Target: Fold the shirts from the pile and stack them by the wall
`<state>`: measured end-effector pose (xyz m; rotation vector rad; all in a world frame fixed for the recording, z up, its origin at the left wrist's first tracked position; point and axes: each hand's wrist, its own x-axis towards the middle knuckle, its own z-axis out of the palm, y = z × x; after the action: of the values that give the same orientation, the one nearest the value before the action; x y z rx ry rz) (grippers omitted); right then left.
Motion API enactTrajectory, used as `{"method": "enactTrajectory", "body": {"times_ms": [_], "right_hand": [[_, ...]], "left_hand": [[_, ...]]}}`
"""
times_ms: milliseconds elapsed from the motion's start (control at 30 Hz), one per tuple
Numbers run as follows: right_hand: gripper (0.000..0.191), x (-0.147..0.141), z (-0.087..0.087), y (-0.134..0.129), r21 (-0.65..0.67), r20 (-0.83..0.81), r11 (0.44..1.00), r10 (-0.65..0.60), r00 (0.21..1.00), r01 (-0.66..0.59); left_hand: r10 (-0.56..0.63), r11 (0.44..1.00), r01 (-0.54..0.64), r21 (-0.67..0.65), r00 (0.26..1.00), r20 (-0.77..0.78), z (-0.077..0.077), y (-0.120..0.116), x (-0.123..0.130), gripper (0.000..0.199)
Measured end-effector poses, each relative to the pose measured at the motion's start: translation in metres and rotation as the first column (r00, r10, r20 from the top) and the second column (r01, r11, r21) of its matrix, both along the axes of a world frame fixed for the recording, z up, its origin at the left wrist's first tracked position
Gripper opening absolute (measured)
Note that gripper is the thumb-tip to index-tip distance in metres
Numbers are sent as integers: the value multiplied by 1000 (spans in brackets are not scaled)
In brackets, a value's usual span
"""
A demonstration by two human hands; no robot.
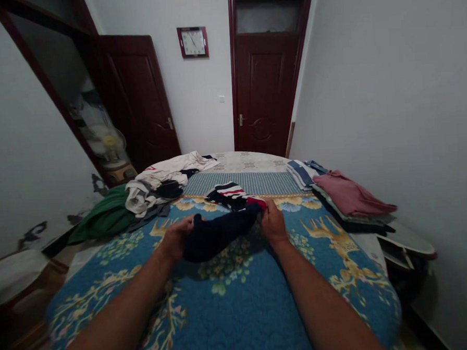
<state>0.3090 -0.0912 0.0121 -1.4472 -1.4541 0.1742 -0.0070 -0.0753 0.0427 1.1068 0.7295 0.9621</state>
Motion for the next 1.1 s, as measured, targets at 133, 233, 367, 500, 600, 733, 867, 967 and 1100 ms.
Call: {"method": "enactTrajectory", "body": {"times_ms": [133, 233, 367, 500, 600, 733, 867, 967, 1100], "right_hand": [[50, -4, 22, -20, 172, 231, 966, -228, 946, 191], [57, -5, 19, -20, 175, 448, 967, -244, 860, 183], [68, 1, -9, -1, 7, 552, 970, -208, 807, 245], [52, 14, -24, 11, -236, 593, 936, -76, 802, 263], [41, 21, -18, 8, -282, 622, 938, 20, 783, 200], [45, 27, -5, -4, -342, 653, 933, 151, 742, 112], [31, 28, 6, -9, -427, 662, 895, 214, 718, 127], [30, 26, 13, -9, -407, 691, 885, 134, 710, 229], [31, 23, 23, -15, -365, 681, 911, 121, 722, 192]], "left_hand": [[350, 934, -345, 95, 936, -39, 5, 17, -30, 22], [541, 835, -508, 212, 828, -145, 3, 33, -50, 23], [698, 716, -679, 163, 690, -191, -8, 57, -73, 33], [782, 606, -779, 163, 546, -301, -21, 70, -86, 53], [787, 607, -722, 331, 489, -376, -28, 72, -86, 53], [715, 694, -359, 624, 446, -538, -37, 73, -81, 48], [675, 679, 48, 733, 353, -648, -47, 75, -79, 42], [718, 613, 111, 783, 334, -610, -47, 74, -81, 42], [698, 549, 264, 793, 377, -609, -45, 69, -84, 48]]}}
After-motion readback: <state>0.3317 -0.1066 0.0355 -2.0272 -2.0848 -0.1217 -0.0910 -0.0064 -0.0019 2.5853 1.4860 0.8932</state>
